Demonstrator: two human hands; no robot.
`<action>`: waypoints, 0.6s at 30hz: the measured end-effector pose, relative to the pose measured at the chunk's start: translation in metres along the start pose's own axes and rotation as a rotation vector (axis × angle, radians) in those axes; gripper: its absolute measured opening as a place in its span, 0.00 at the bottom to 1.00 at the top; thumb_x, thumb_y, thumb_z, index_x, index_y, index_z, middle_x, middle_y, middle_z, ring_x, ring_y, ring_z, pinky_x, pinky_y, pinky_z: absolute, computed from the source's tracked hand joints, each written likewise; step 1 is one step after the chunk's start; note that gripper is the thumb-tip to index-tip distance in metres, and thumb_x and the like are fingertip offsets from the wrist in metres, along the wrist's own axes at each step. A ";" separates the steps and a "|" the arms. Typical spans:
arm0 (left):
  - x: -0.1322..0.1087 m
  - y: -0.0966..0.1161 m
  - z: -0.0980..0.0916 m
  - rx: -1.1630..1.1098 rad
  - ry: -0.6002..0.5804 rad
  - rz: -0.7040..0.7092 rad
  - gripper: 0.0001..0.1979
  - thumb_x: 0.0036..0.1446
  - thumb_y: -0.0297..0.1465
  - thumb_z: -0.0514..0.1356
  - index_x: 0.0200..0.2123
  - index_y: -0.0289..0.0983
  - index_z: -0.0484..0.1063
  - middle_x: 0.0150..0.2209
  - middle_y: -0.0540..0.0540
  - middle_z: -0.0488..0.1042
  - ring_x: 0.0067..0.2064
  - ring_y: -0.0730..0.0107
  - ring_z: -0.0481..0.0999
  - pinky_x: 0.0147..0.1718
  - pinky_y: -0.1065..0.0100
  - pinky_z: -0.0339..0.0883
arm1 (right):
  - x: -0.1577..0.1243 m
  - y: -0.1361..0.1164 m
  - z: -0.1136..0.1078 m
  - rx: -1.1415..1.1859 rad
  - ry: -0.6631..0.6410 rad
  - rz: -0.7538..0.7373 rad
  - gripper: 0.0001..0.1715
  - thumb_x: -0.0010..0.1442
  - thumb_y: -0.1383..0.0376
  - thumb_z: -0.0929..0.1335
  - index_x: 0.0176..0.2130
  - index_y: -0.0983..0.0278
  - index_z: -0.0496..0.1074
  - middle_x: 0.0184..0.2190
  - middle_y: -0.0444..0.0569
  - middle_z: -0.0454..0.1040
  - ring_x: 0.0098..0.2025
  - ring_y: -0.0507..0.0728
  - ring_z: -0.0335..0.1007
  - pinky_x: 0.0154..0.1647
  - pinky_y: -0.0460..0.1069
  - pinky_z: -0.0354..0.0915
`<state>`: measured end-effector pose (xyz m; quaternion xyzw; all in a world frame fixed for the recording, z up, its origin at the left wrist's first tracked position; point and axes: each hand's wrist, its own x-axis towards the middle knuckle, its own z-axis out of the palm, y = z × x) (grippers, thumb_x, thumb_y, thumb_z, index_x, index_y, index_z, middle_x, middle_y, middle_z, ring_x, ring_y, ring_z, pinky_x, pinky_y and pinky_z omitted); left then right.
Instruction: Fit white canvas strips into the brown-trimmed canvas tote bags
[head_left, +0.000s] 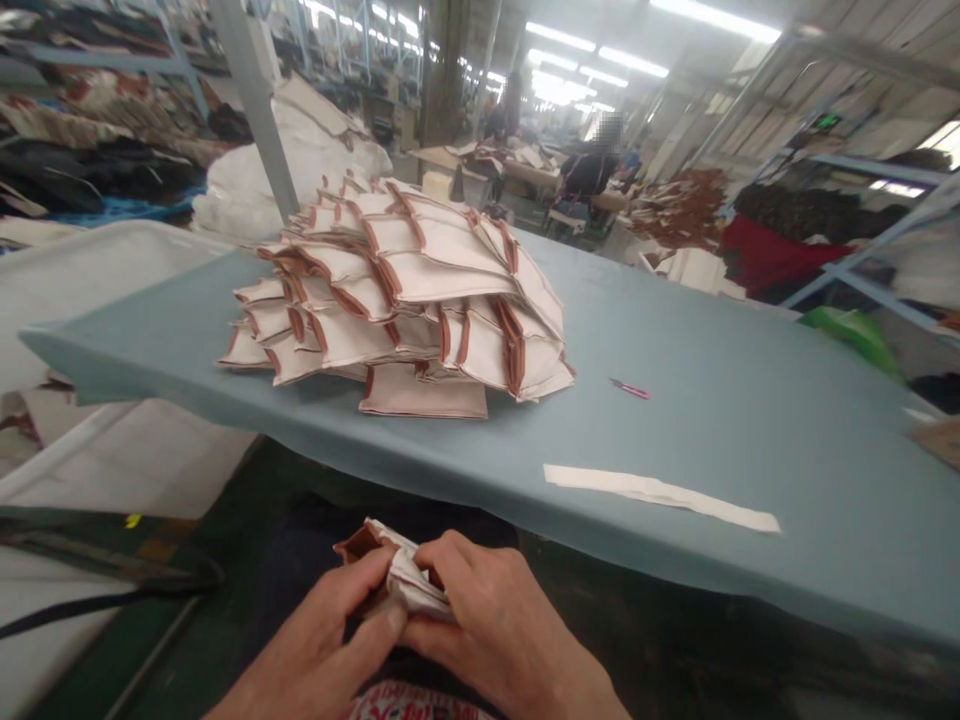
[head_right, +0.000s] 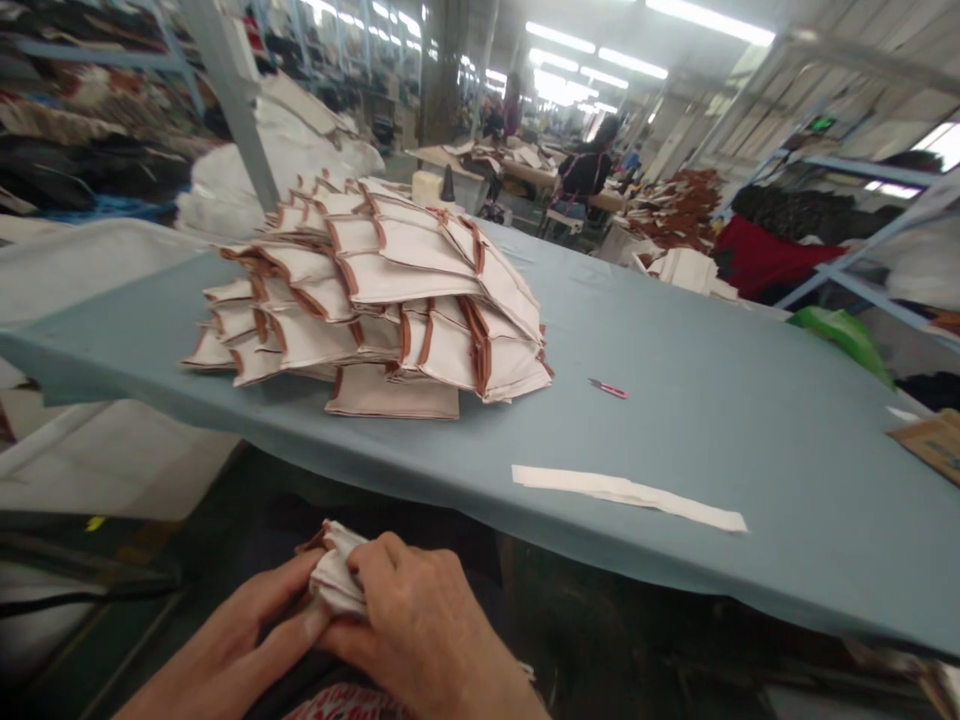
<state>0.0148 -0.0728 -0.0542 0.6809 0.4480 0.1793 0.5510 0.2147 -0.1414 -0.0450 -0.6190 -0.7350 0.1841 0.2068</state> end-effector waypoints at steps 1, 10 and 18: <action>0.000 0.004 0.002 -0.026 0.002 -0.006 0.18 0.62 0.41 0.61 0.48 0.42 0.87 0.47 0.46 0.87 0.51 0.52 0.84 0.55 0.64 0.78 | 0.002 -0.002 -0.001 0.038 -0.011 0.029 0.19 0.63 0.56 0.81 0.46 0.65 0.78 0.39 0.50 0.83 0.35 0.61 0.82 0.32 0.50 0.65; 0.007 0.017 -0.007 -0.036 -0.055 0.041 0.10 0.61 0.36 0.61 0.34 0.40 0.82 0.31 0.51 0.81 0.36 0.61 0.80 0.34 0.71 0.72 | 0.010 0.000 -0.016 0.690 -0.031 0.273 0.13 0.61 0.59 0.79 0.43 0.63 0.80 0.33 0.41 0.77 0.32 0.52 0.68 0.34 0.46 0.62; -0.002 0.036 -0.004 -0.057 0.005 0.039 0.12 0.59 0.41 0.62 0.30 0.41 0.80 0.29 0.50 0.80 0.35 0.60 0.79 0.35 0.70 0.72 | 0.014 -0.005 -0.025 0.897 -0.126 0.372 0.10 0.57 0.62 0.76 0.38 0.63 0.75 0.29 0.39 0.71 0.28 0.50 0.61 0.29 0.46 0.58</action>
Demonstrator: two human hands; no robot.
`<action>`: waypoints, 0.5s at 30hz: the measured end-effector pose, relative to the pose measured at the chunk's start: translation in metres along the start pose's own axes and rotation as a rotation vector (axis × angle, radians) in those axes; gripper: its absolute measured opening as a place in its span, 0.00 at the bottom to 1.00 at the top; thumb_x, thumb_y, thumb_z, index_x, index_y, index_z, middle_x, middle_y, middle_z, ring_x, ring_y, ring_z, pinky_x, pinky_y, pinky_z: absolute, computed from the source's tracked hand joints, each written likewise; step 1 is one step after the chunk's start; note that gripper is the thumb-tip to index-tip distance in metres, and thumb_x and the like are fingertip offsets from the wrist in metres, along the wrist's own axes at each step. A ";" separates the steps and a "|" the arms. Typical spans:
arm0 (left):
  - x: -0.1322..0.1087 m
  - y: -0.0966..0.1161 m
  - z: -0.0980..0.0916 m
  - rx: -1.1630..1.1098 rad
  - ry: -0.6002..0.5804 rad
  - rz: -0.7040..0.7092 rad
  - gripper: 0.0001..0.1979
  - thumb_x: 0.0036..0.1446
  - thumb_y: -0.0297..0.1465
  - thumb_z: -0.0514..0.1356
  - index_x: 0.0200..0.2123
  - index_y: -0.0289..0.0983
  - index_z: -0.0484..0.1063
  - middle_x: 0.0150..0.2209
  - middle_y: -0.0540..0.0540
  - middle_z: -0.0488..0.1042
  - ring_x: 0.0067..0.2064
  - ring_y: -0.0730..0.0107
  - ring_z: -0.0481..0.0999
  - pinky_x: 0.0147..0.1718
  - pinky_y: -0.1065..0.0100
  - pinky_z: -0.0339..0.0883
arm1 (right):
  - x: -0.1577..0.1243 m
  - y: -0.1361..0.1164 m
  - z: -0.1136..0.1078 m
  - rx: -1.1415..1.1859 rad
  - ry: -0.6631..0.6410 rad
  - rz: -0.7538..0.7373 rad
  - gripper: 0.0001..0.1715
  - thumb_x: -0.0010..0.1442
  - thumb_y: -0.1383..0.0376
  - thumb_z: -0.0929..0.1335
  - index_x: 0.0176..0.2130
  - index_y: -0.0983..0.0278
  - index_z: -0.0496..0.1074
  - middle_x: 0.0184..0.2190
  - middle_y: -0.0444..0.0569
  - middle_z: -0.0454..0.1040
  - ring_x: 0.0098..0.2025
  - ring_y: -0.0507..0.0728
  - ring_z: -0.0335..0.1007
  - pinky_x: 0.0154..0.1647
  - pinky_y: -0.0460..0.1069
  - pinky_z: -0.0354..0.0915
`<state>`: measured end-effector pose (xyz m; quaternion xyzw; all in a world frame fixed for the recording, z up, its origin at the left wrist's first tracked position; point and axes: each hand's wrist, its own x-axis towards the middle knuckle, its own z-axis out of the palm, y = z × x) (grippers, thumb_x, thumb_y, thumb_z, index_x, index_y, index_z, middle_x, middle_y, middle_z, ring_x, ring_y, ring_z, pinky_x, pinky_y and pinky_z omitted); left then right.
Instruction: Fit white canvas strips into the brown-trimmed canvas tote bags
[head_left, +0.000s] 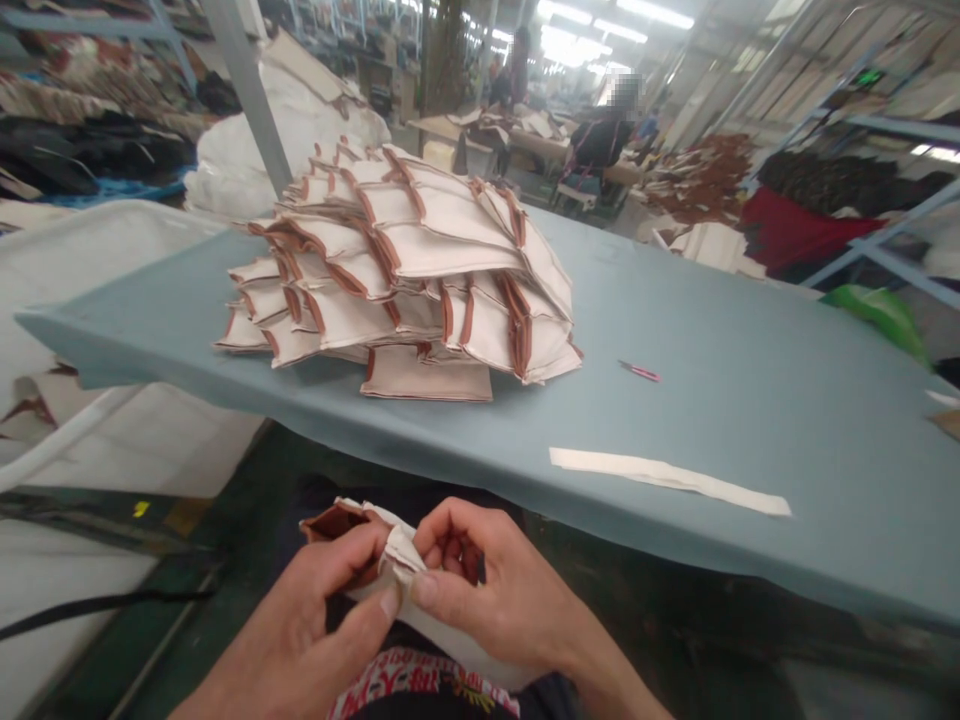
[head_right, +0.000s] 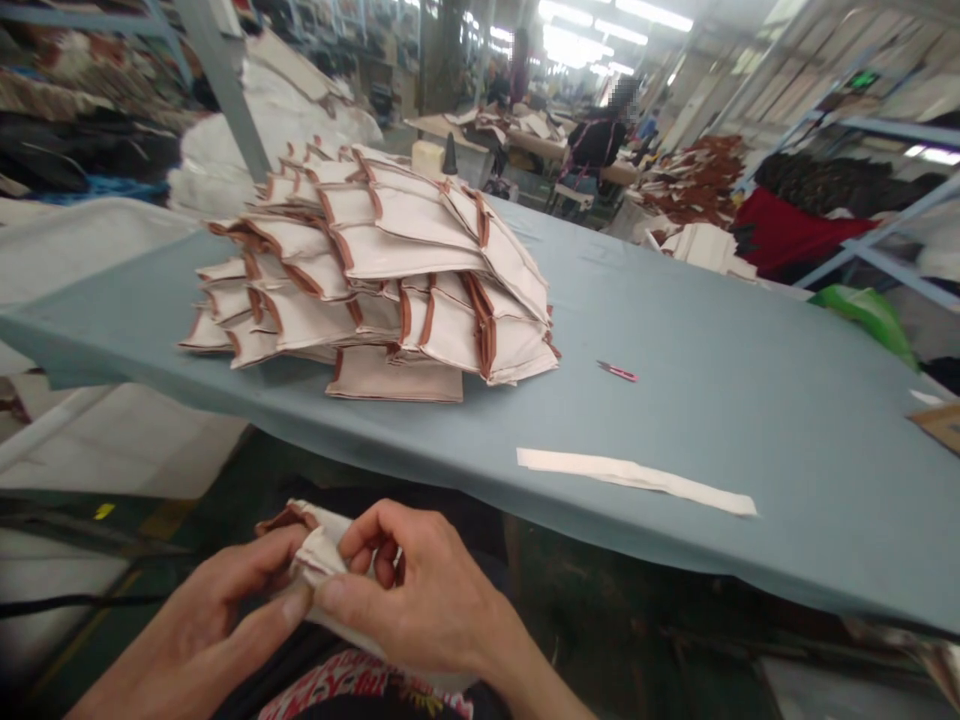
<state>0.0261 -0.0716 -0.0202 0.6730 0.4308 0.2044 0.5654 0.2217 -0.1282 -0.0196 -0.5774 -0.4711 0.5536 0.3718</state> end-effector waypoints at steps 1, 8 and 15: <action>-0.002 0.003 0.000 0.017 0.007 0.002 0.12 0.58 0.42 0.62 0.29 0.42 0.79 0.29 0.51 0.80 0.36 0.60 0.79 0.35 0.70 0.71 | 0.000 0.000 0.000 0.027 -0.019 0.026 0.11 0.57 0.62 0.76 0.38 0.63 0.75 0.29 0.39 0.71 0.29 0.50 0.61 0.30 0.46 0.57; -0.007 -0.002 -0.004 0.065 -0.107 0.044 0.15 0.65 0.42 0.59 0.32 0.41 0.78 0.30 0.51 0.80 0.34 0.64 0.78 0.35 0.72 0.72 | -0.002 0.008 0.010 0.230 -0.093 0.117 0.29 0.51 0.46 0.81 0.35 0.62 0.70 0.27 0.37 0.65 0.28 0.50 0.55 0.28 0.46 0.53; -0.009 -0.012 -0.009 0.109 -0.224 0.183 0.15 0.71 0.37 0.56 0.33 0.40 0.78 0.30 0.49 0.80 0.34 0.63 0.79 0.35 0.71 0.72 | -0.007 0.017 0.012 0.372 -0.188 0.139 0.35 0.48 0.41 0.82 0.34 0.61 0.67 0.25 0.36 0.64 0.26 0.48 0.53 0.28 0.46 0.50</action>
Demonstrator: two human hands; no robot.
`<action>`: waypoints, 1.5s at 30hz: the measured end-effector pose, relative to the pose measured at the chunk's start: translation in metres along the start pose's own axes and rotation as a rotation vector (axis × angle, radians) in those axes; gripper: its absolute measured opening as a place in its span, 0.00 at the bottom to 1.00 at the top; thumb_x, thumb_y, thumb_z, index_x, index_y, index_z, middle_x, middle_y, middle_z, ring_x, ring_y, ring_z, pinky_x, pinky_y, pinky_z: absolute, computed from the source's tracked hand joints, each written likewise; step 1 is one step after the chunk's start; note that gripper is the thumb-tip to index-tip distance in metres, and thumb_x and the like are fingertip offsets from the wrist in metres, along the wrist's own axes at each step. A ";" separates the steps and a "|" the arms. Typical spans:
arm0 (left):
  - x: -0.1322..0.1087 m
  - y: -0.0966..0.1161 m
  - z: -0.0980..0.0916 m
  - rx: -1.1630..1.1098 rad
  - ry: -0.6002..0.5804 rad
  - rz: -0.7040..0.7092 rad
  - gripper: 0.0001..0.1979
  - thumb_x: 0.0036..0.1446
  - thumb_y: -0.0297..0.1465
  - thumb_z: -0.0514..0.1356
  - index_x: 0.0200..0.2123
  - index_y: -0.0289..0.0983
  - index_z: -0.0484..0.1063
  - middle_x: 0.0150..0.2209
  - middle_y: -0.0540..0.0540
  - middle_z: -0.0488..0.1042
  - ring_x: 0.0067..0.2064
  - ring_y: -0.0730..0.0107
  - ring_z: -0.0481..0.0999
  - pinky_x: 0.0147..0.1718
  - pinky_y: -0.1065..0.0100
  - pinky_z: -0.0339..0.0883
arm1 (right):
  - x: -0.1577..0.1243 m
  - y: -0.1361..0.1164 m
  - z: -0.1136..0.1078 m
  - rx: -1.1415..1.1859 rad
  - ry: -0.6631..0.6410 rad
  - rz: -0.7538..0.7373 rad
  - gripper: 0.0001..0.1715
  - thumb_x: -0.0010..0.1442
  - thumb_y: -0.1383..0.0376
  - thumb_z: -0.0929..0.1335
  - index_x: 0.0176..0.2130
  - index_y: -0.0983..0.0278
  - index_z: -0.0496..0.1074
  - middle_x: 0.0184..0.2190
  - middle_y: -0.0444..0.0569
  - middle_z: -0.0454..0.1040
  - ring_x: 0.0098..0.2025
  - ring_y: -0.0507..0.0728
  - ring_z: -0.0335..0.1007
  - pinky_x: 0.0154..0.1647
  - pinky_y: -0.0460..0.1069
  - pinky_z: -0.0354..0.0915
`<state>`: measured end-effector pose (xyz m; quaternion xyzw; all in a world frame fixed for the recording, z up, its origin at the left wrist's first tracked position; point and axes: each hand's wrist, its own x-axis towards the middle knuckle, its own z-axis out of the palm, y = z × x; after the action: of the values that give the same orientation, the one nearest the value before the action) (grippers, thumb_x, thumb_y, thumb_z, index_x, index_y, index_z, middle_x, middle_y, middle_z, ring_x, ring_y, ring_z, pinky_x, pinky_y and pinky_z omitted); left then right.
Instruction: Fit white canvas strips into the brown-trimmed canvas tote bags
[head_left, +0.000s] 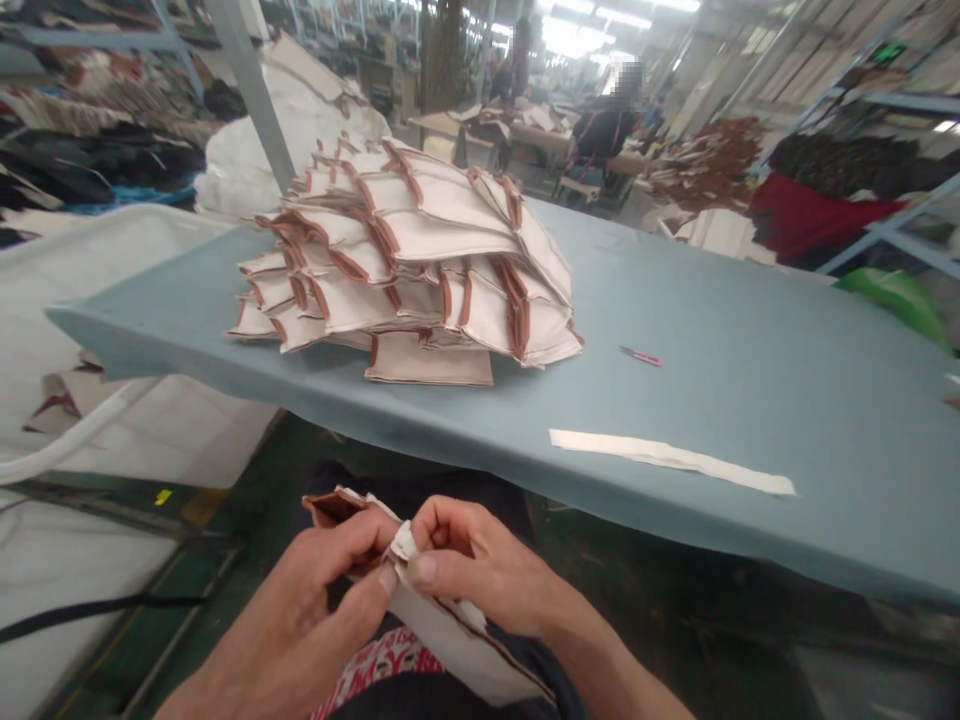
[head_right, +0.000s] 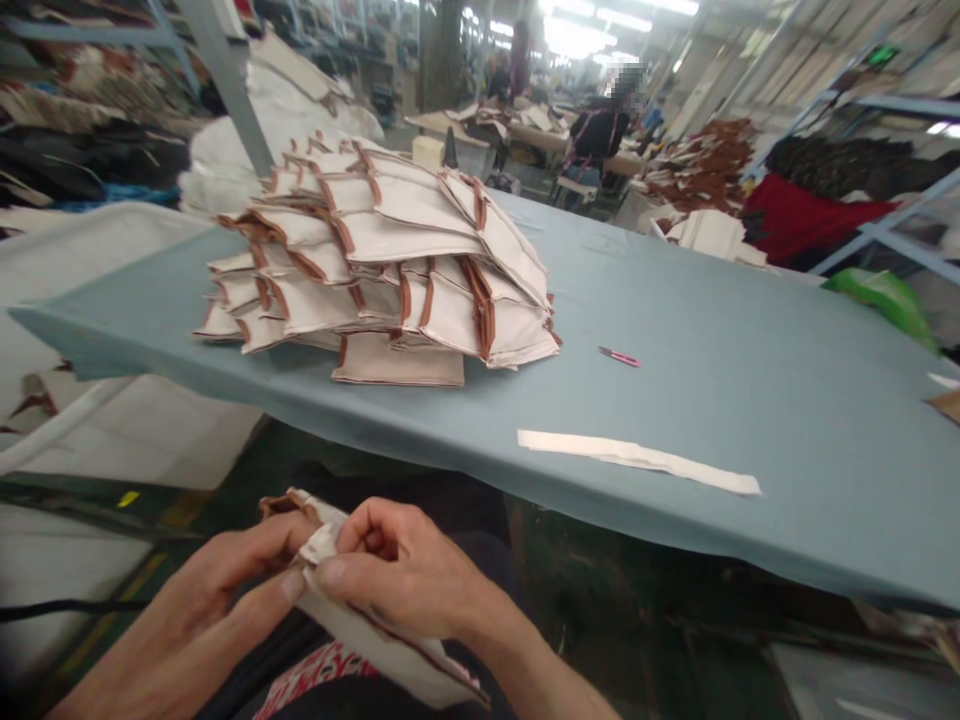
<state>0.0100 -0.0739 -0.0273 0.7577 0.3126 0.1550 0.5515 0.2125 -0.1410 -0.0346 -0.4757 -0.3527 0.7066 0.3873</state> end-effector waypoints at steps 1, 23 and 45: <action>-0.001 0.000 0.001 -0.005 -0.005 0.001 0.15 0.71 0.36 0.56 0.34 0.40 0.78 0.31 0.49 0.81 0.35 0.64 0.79 0.35 0.71 0.73 | -0.001 0.001 0.000 0.013 -0.007 -0.004 0.34 0.49 0.42 0.82 0.34 0.61 0.67 0.25 0.36 0.64 0.26 0.48 0.53 0.28 0.46 0.51; -0.025 -0.010 0.030 -0.145 0.157 -0.067 0.19 0.71 0.43 0.60 0.30 0.39 0.77 0.29 0.51 0.76 0.31 0.68 0.71 0.31 0.73 0.67 | -0.028 0.023 0.030 -0.477 0.354 -0.257 0.13 0.66 0.58 0.70 0.32 0.61 0.68 0.23 0.39 0.67 0.25 0.50 0.61 0.26 0.45 0.55; 0.097 -0.053 -0.012 -0.234 0.367 -0.406 0.22 0.72 0.45 0.58 0.26 0.41 0.72 0.26 0.51 0.73 0.28 0.67 0.70 0.29 0.71 0.69 | 0.101 -0.003 -0.036 -0.441 0.295 0.121 0.08 0.68 0.58 0.75 0.39 0.59 0.76 0.31 0.41 0.77 0.35 0.54 0.73 0.37 0.46 0.64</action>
<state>0.0603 0.0078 -0.0828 0.5701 0.5323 0.2108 0.5892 0.2219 -0.0458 -0.0830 -0.6666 -0.4087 0.5577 0.2786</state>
